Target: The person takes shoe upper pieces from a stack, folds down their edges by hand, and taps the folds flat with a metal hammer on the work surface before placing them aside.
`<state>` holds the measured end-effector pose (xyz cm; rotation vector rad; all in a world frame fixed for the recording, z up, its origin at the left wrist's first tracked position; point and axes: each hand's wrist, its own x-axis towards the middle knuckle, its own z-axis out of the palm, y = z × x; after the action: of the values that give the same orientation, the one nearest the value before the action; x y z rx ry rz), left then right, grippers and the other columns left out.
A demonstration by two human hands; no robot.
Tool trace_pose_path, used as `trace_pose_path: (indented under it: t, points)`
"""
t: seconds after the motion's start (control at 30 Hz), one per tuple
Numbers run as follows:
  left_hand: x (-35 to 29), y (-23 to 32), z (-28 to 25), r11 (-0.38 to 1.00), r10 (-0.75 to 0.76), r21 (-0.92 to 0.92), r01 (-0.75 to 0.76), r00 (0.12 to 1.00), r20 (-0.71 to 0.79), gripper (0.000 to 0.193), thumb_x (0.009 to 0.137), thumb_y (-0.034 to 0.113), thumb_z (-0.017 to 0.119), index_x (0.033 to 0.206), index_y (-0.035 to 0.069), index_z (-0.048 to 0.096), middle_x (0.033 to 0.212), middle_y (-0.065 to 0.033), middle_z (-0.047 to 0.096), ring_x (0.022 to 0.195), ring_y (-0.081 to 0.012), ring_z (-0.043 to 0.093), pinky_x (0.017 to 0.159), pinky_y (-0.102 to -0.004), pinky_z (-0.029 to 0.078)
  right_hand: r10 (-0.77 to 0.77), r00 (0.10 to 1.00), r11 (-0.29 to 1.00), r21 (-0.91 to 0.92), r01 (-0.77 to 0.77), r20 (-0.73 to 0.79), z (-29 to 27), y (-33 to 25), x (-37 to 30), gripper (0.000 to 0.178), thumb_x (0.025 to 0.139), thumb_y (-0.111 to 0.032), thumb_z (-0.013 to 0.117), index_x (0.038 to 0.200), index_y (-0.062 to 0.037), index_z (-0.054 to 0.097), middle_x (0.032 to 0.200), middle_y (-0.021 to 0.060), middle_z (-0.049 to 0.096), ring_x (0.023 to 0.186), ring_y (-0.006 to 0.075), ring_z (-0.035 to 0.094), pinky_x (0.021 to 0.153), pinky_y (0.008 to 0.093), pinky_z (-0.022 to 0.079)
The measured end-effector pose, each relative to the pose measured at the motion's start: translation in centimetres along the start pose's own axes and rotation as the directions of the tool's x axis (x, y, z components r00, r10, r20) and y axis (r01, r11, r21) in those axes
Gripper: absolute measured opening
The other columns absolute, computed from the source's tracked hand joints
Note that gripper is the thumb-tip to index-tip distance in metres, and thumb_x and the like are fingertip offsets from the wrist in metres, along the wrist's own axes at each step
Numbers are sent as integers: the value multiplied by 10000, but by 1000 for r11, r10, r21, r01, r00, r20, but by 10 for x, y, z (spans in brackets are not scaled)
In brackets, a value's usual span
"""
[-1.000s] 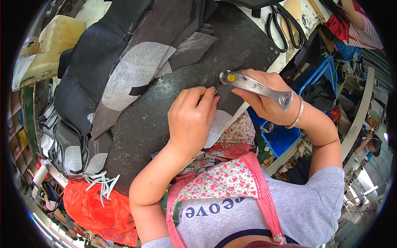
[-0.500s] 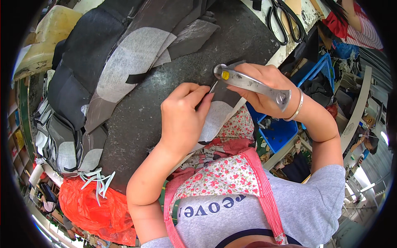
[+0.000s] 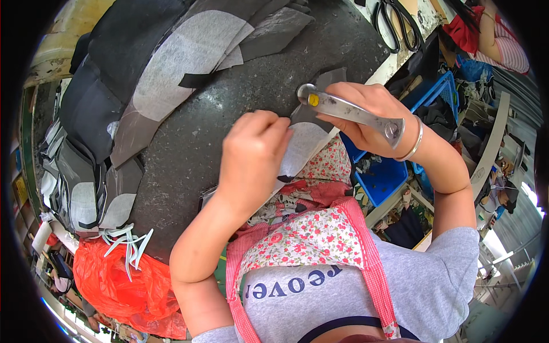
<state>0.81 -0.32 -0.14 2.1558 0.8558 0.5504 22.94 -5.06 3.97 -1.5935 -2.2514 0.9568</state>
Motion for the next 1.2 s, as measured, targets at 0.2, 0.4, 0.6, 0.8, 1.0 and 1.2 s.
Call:
trace_pose_path:
  t: [0.2,0.4,0.6,0.8,1.0,1.2]
  points:
    - [-3,2,-4,979,136,141,-147,987,80,199,750,35,727,935,-18,676,884,-143,633,799,-314,627,707,-368,517,-77,996,997,-17,76,-36,16,-9,-2,202,826,-36,682,1015,-24,610,873,136,593,690,338,618,563,396,494]
    - [-19,-5,-22,976,-142,-151,154,986,88,204,731,55,770,908,-23,705,844,-136,648,746,-274,641,688,-327,517,-55,992,995,81,64,-111,14,-19,-1,149,862,-49,660,986,-6,589,868,141,597,683,350,614,553,403,477]
    - [-32,5,-13,961,170,204,-187,981,96,202,738,-16,698,927,-72,651,918,-125,603,857,-297,602,712,-383,511,-78,980,995,49,89,-185,20,-30,2,174,864,-53,658,1013,-2,585,857,142,601,680,353,614,555,399,483]
    - [-40,-6,-23,989,-123,-85,124,992,12,162,756,44,753,895,-21,704,849,-119,650,759,-259,649,684,-330,526,-80,994,994,73,85,-71,35,-35,2,197,865,-71,659,1038,-13,584,856,130,591,678,342,616,564,395,496]
    - [-61,-6,-14,990,71,130,-55,990,-120,170,746,22,751,903,-7,692,860,-98,641,764,-264,629,688,-358,514,-61,998,998,-30,60,-31,36,-38,2,441,728,-92,703,1100,7,487,895,172,594,795,379,628,664,441,516]
    - [-72,-9,-20,997,-5,77,14,993,-121,205,734,-7,732,929,-22,671,894,-102,628,808,-276,620,710,-375,512,-85,995,996,-16,86,52,48,-49,5,512,687,-98,723,1111,25,465,923,195,611,817,391,632,670,446,527]
